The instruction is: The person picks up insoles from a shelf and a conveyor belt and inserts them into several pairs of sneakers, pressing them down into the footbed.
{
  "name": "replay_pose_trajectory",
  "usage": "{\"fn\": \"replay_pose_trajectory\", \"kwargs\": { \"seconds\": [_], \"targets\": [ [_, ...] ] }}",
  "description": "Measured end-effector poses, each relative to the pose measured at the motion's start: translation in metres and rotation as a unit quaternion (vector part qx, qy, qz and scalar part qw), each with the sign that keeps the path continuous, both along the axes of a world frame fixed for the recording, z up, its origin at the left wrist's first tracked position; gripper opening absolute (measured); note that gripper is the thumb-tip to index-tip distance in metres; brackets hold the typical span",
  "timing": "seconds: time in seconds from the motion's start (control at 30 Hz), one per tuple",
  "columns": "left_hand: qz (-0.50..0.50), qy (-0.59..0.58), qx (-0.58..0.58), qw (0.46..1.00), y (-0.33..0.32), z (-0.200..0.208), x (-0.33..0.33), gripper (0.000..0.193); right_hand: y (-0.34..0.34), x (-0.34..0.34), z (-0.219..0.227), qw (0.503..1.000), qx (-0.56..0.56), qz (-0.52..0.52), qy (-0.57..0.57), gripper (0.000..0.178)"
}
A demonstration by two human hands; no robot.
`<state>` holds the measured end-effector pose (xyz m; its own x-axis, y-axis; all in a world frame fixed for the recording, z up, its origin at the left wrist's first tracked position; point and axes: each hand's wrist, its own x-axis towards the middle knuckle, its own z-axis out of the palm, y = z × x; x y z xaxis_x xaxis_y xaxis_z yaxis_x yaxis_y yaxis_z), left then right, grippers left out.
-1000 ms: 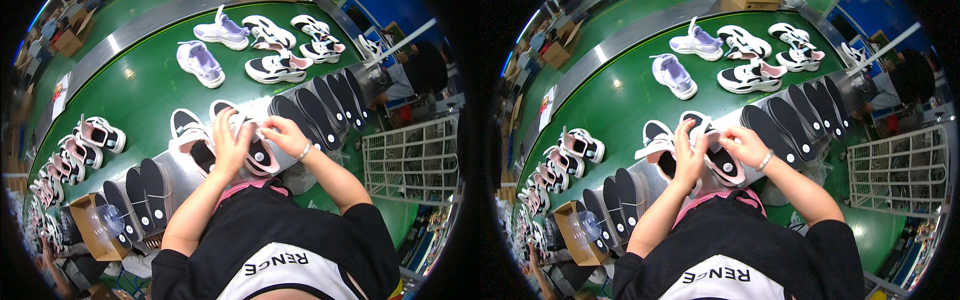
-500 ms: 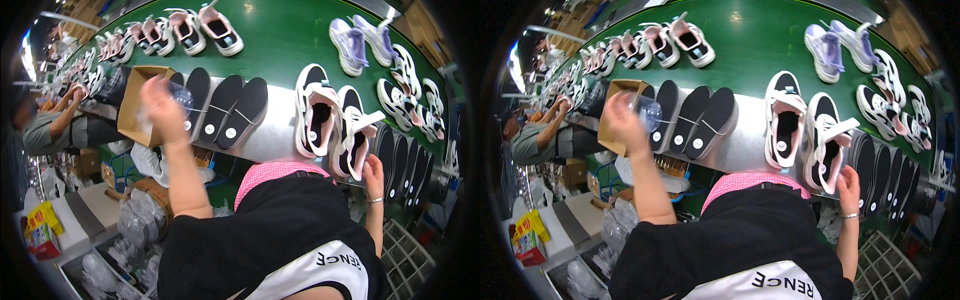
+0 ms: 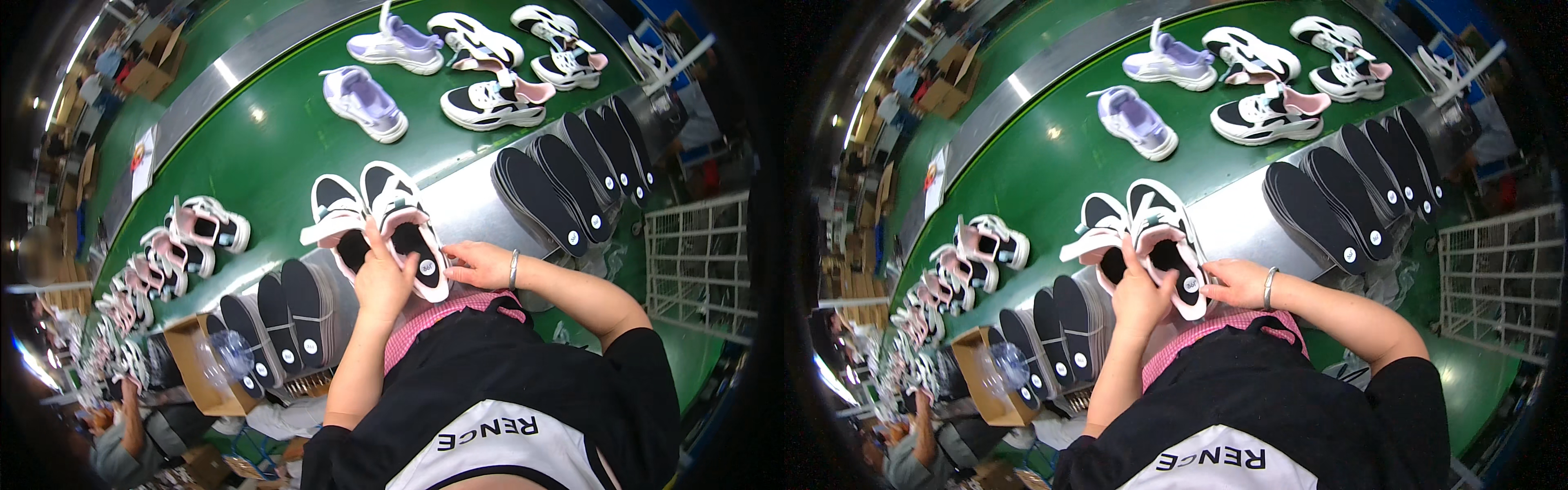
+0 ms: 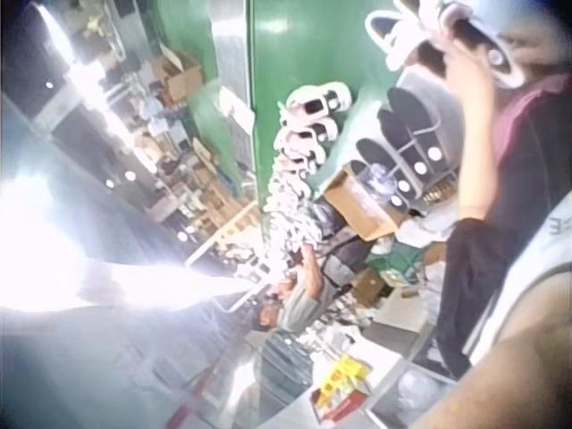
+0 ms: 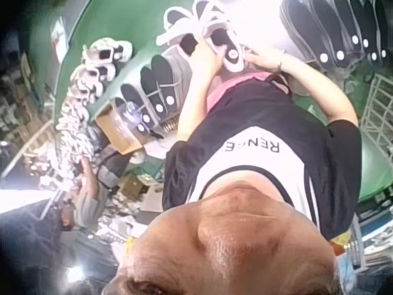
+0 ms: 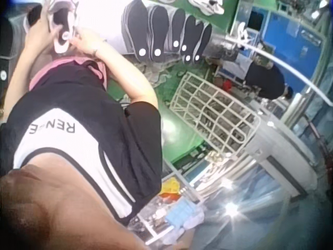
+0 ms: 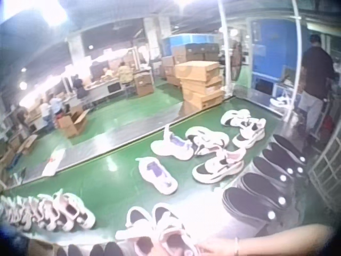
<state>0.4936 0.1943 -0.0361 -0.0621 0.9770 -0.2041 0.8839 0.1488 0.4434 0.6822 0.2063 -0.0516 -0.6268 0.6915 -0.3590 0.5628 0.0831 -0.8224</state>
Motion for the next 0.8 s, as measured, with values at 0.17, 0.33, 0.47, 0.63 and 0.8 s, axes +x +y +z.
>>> {"fn": "replay_pose_trajectory", "kwargs": {
  "seconds": [0.17, 0.33, 0.47, 0.63, 0.8],
  "targets": [
    [0.038, -0.030, 0.024, 0.999, 0.050, -0.011, -0.044, 0.058, 0.054, 0.058, 0.017, 0.972, 0.210, -0.100, -0.038, 0.028],
    [0.008, 0.110, 0.257, 0.960, 0.123, -0.027, -0.148, 0.059, 0.161, 0.144, 0.019, 0.898, 0.346, -0.271, -0.013, 0.022],
    [0.061, 0.010, 0.302, 0.951, 0.182, 0.014, -0.111, 0.054, 0.247, 0.207, -0.004, 0.839, 0.441, -0.265, -0.176, 0.029],
    [-0.061, -0.041, 0.199, 0.977, 0.192, -0.005, -0.022, 0.044, 0.332, 0.170, -0.022, 0.847, 0.325, -0.248, -0.341, 0.064],
    [-0.170, 0.074, 0.179, 0.966, 0.227, -0.031, 0.053, 0.066, 0.361, 0.155, -0.054, 0.791, 0.250, -0.222, -0.512, 0.074]
  ]
}}
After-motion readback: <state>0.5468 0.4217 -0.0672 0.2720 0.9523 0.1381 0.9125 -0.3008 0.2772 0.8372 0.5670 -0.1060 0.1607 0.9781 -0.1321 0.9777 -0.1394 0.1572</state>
